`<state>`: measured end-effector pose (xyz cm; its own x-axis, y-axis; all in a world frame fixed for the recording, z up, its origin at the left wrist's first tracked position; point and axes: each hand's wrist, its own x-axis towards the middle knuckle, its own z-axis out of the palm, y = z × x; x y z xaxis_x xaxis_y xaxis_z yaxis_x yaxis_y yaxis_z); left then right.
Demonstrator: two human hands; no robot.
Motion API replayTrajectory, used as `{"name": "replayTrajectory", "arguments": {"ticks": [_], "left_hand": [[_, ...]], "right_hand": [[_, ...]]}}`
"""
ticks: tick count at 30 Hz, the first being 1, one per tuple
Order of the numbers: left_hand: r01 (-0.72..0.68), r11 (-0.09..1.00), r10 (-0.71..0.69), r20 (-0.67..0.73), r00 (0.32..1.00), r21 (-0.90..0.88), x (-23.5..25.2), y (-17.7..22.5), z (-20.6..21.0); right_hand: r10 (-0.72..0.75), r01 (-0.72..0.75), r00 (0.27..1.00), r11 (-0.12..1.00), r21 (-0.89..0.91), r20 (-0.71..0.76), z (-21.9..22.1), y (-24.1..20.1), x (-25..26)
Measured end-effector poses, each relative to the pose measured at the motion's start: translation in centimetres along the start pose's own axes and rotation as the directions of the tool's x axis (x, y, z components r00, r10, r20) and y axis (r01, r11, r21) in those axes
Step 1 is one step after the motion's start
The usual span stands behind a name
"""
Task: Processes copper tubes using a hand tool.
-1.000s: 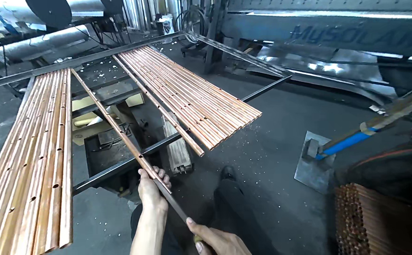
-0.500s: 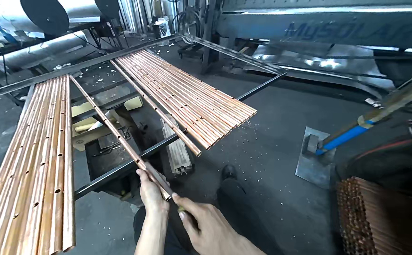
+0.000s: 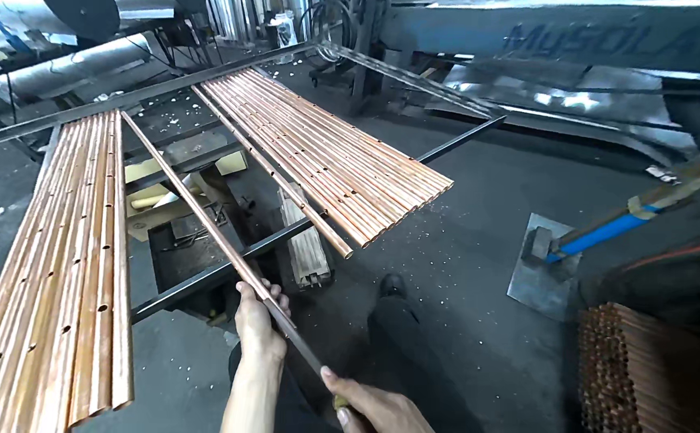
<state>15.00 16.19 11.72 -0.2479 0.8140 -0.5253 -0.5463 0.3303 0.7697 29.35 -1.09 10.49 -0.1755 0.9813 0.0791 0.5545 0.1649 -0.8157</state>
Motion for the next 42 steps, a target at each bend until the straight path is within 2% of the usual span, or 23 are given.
{"name": "replayTrajectory", "arguments": {"ticks": [4, 9, 14, 17, 19, 23, 25, 29, 34, 39, 42], "left_hand": [[-0.033, 0.995, 0.03, -0.027, 0.999, -0.089, 0.1, -0.6, 0.8], [-0.07, 0.993, 0.074, 0.037, 0.997, -0.097, 0.0, -1.2, 0.6], [-0.084, 0.995, 0.084, -0.001, 0.996, -0.061, 0.1, -1.5, 1.3], [0.004, 1.0, -0.004, 0.005, 1.0, -0.019, -0.4, -0.3, 1.0], [0.027, 0.996, -0.025, 0.024, 0.999, -0.09, -0.2, -0.4, 0.9], [-0.005, 0.994, 0.0, -0.04, 0.999, -0.112, -0.2, -1.2, 1.5], [-0.018, 0.993, 0.011, -0.055, 0.998, -0.114, -0.3, -1.0, 1.4], [-0.002, 0.989, 0.002, 0.001, 1.0, -0.15, -0.2, -1.1, 1.2], [-0.062, 0.995, 0.062, -0.013, 0.998, -0.081, -0.4, -1.6, 1.4], [-0.056, 0.995, 0.057, 0.001, 0.998, -0.077, -0.6, -1.6, 1.0], [-0.12, 0.992, 0.118, -0.045, 0.992, -0.044, -0.7, -2.0, 1.3]], "right_hand": [[-0.042, 0.043, 0.999, 0.997, 0.059, -0.026, 0.9, 0.8, 4.4], [0.02, -0.02, 1.0, 1.0, 0.008, -0.004, -0.3, -0.4, -0.2], [-0.056, 0.054, 0.997, 0.998, -0.043, -0.058, 0.2, 0.9, 3.9], [-0.007, 0.004, 0.999, 0.998, -0.066, -0.045, -0.3, -0.3, 1.2], [0.013, -0.014, 1.0, 0.997, -0.075, -0.001, -0.6, -0.4, -0.8], [-0.053, 0.042, 0.996, 0.987, -0.152, -0.072, 0.0, 0.8, 2.9], [-0.061, 0.048, 0.995, 0.988, -0.144, -0.085, 0.2, 0.7, 3.2], [0.014, -0.017, 1.0, 0.992, -0.123, -0.02, -0.9, -0.4, -1.2], [-0.063, 0.057, 0.996, 0.993, -0.099, -0.061, 0.0, 0.9, 3.4], [0.021, -0.021, 1.0, 0.997, -0.07, -0.007, -0.9, 0.0, -1.6], [-0.026, 0.024, 0.999, 0.998, -0.058, -0.043, -0.4, 1.0, 1.2]]}}
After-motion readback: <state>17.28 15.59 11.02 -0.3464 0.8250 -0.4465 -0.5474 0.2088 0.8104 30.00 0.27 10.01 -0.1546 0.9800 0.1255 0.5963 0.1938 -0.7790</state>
